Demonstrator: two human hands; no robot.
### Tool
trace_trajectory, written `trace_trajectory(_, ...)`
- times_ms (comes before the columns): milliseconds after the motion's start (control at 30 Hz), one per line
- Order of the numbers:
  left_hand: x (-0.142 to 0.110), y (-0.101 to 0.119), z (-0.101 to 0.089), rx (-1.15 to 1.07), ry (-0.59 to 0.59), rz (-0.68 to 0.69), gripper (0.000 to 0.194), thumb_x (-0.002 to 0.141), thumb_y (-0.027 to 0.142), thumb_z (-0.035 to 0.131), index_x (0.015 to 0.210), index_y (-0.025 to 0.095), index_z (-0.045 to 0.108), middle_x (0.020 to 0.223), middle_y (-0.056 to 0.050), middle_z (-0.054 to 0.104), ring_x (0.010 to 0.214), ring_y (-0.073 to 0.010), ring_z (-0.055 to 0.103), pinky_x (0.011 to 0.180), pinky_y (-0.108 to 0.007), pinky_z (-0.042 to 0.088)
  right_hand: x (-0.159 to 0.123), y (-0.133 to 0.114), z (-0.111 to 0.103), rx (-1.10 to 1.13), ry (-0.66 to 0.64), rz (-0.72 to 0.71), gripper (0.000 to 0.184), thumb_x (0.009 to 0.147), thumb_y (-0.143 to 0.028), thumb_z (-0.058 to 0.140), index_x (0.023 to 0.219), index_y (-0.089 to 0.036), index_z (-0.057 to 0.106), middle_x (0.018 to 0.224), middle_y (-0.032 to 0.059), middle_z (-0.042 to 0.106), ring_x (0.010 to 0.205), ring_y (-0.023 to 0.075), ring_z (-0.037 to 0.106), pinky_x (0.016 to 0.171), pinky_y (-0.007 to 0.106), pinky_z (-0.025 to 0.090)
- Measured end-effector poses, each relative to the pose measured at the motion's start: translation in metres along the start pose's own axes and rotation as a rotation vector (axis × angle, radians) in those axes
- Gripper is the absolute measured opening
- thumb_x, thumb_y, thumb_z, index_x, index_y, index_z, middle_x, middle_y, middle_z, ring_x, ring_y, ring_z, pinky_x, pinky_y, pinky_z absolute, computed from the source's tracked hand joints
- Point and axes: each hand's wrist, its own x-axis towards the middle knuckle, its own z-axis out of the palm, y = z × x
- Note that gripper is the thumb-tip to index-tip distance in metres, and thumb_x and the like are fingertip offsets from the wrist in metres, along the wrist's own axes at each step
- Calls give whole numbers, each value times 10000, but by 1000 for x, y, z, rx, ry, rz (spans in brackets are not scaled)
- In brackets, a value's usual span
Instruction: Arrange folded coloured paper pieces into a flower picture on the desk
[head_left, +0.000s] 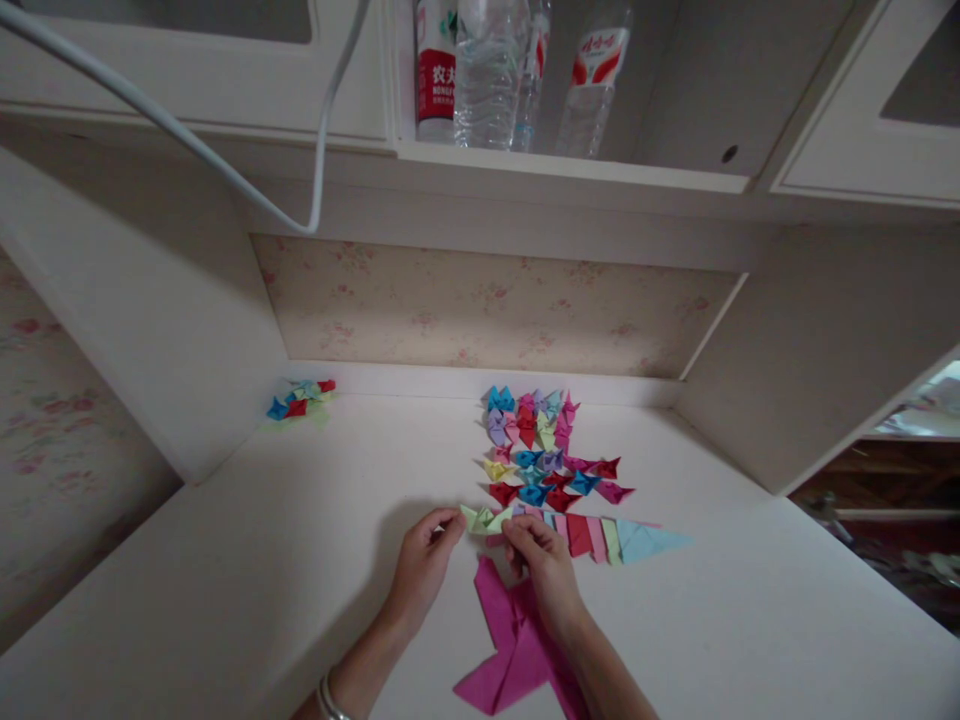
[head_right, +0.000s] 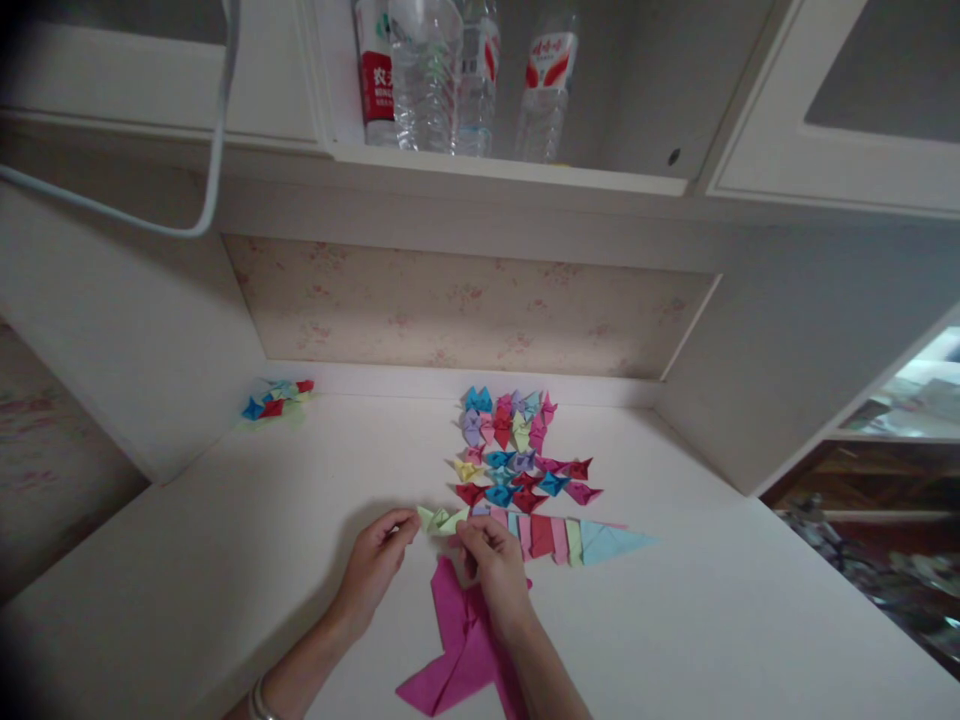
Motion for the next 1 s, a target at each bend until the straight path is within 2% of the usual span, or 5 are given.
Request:
trace_trajectory(267,-1,2,0,-37,34,-16,512,690,483,699,1082,153,690,758,-37,676,516,-95,492,483,-210,364,1,0,0,4,22,-5,289,773,-417,677,659,-153,641,505,-37,493,423,70,395,432,209,274)
trace_trajectory(533,-3,3,-1,-98,17,-27,502,725,476,677,1118,165,664,725,-15,641,454,-65,434,415,-192,308,2,2,-3,1,8,-4,301,770,-442,672,669,-161,642,514,-32,514,418,78,399,427,215,278)
trace_trajectory(667,-4,6,-7,-52,-60,84,414,795,411,625,1165,225,626,902,-21,628,478,-53,454,438,-190,368,1,3,-1,17,-1,0,298,775,-439,673,671,-163,632,509,-38,517,410,73,397,422,213,279)
trace_trajectory(833,-3,11,-14,227,-91,308,218,838,350,583,923,195,711,897,-51,648,664,-122,568,598,-215,458,1,-4,4,2,-14,-30,317,774,-442,671,640,-158,626,496,-39,518,401,71,395,421,219,277)
trace_trajectory(1000,-4,10,-12,232,-110,292,362,841,362,571,1167,209,608,957,-51,640,553,-98,528,523,-218,450,-6,-23,-5,-81,-100,-32,310,759,-454,678,660,-164,631,498,-36,540,433,87,432,457,225,315)
